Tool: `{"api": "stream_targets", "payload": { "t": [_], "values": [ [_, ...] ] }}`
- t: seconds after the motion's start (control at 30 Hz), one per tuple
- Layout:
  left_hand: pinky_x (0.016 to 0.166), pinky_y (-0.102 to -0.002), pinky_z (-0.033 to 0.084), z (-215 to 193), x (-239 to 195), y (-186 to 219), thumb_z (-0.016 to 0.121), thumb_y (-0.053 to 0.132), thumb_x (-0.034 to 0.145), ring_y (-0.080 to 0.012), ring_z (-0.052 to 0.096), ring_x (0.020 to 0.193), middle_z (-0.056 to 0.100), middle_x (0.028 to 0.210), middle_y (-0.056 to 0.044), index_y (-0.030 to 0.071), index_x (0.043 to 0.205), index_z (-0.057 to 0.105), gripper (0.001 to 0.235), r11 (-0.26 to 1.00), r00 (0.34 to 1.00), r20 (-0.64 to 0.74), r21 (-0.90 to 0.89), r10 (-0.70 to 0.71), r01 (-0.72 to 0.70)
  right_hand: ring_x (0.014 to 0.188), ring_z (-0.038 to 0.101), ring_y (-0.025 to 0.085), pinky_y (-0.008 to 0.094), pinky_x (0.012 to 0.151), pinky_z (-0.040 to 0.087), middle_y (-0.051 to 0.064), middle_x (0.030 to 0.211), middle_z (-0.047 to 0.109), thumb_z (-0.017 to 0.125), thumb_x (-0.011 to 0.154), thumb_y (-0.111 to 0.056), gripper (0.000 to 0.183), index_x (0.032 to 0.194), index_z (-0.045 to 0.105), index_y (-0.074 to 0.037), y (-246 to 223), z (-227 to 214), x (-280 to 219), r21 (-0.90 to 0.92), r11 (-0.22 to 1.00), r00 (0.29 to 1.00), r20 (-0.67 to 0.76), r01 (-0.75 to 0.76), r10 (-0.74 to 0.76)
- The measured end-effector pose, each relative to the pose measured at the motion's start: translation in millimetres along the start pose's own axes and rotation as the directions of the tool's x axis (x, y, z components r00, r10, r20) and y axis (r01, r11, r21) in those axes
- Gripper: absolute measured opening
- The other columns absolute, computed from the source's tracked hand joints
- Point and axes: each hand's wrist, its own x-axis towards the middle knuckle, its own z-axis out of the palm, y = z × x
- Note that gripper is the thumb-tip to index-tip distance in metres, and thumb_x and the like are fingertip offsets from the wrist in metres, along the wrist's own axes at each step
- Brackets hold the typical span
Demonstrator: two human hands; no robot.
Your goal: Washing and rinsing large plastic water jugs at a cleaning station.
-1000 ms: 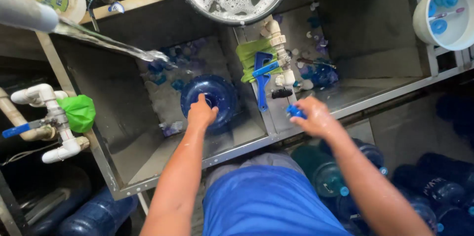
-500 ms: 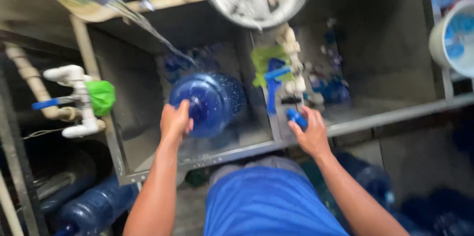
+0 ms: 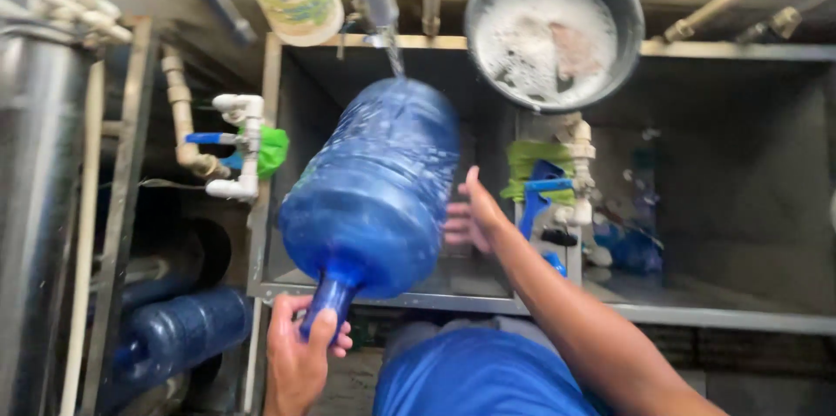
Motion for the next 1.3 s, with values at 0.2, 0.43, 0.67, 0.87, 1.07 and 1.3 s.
{"api": "stream_targets", "payload": {
  "t": [0.2, 0.43, 0.67, 0.87, 1.07, 1.3],
  "values": [
    [0.083, -0.036, 0.055, -34.1, 4.4, -69.2, 0.071, 0.006, 0.084, -0.0253, 0.068, 0.096, 0.066, 0.112, -0.024, -0.003, 0.132, 0.048, 0.054, 0.923, 0.922, 0.063, 0.001, 0.383, -0.384, 0.13, 0.06, 0.038, 0.061, 0.113, 0.042, 0.016, 0.151, 0.054, 0.035, 0.09, -0.071, 0.088, 0.156, 0.04, -0.012, -50.0, 30.8, 35.6, 0.584, 0.799, 0.758, 0.455, 0.143, -0.467],
    [0.102, -0.037, 0.057, 15.5, 100.9, -63.0, 0.059, 0.001, 0.091, -0.0258, 0.068, 0.116, 0.071, 0.124, -0.017, 0.0, 0.135, 0.06, 0.043, 0.97, 0.952, -0.189, 0.064, 0.241, -0.233, 0.126, 0.061, 0.037, 0.056, 0.111, 0.045, 0.016, 0.143, 0.058, 0.042, 0.099, -0.057, 0.07, 0.148, 0.047, -0.007, -83.6, 32.7, 40.6, 0.571, 0.778, 0.684, 0.459, 0.261, -0.567],
    [0.112, -0.035, 0.041, 110.1, 138.2, 48.5, 0.058, 0.022, 0.103, -0.0226, 0.054, 0.126, 0.057, 0.141, -0.017, -0.001, 0.154, 0.039, 0.059, 0.818, 0.836, -0.176, -0.183, 0.519, -0.546, 0.114, 0.067, 0.034, 0.05, 0.103, 0.051, 0.017, 0.128, 0.067, 0.044, 0.102, -0.055, 0.064, 0.138, 0.055, -0.003, -114.1, 7.1, 40.4, 0.516, 0.81, 0.777, 0.375, 0.278, -0.506],
    [0.102, -0.034, 0.05, 132.0, 271.9, 25.8, 0.083, 0.026, 0.079, -0.0215, 0.064, 0.117, 0.065, 0.133, -0.015, -0.001, 0.154, 0.036, 0.092, 0.883, 0.978, 0.003, -0.431, 0.208, -0.186, 0.106, 0.069, 0.03, 0.048, 0.101, 0.054, 0.014, 0.115, 0.072, 0.048, 0.116, -0.045, 0.048, 0.132, 0.061, -0.002, -113.8, -13.2, 123.3, 0.421, 0.811, 0.777, 0.306, 0.407, -0.549],
    [0.104, -0.036, 0.052, 114.6, 307.7, -2.3, 0.088, 0.035, 0.074, -0.0271, 0.066, 0.124, 0.064, 0.138, -0.023, -0.003, 0.152, 0.04, 0.1, 0.963, 0.971, -0.077, -0.129, 0.226, -0.235, 0.106, 0.067, 0.02, 0.039, 0.097, 0.056, 0.009, 0.118, 0.071, 0.059, 0.099, -0.051, 0.055, 0.125, 0.065, -0.004, -128.6, 43.2, 98.1, -0.088, 0.786, 0.786, 0.175, 0.612, -0.592],
    [0.109, -0.04, 0.046, 101.4, 332.5, -73.0, 0.089, 0.042, 0.071, -0.0351, 0.057, 0.134, 0.058, 0.143, -0.026, 0.001, 0.152, 0.042, 0.102, 0.968, 0.974, -0.063, 0.144, 0.216, -0.205, 0.093, 0.065, 0.014, 0.033, 0.084, 0.054, 0.005, 0.104, 0.072, 0.08, 0.086, -0.043, 0.051, 0.118, 0.067, -0.005, -73.9, 58.2, 142.0, -0.538, 0.649, 0.78, 0.024, 0.538, -0.626]
  ]
}}
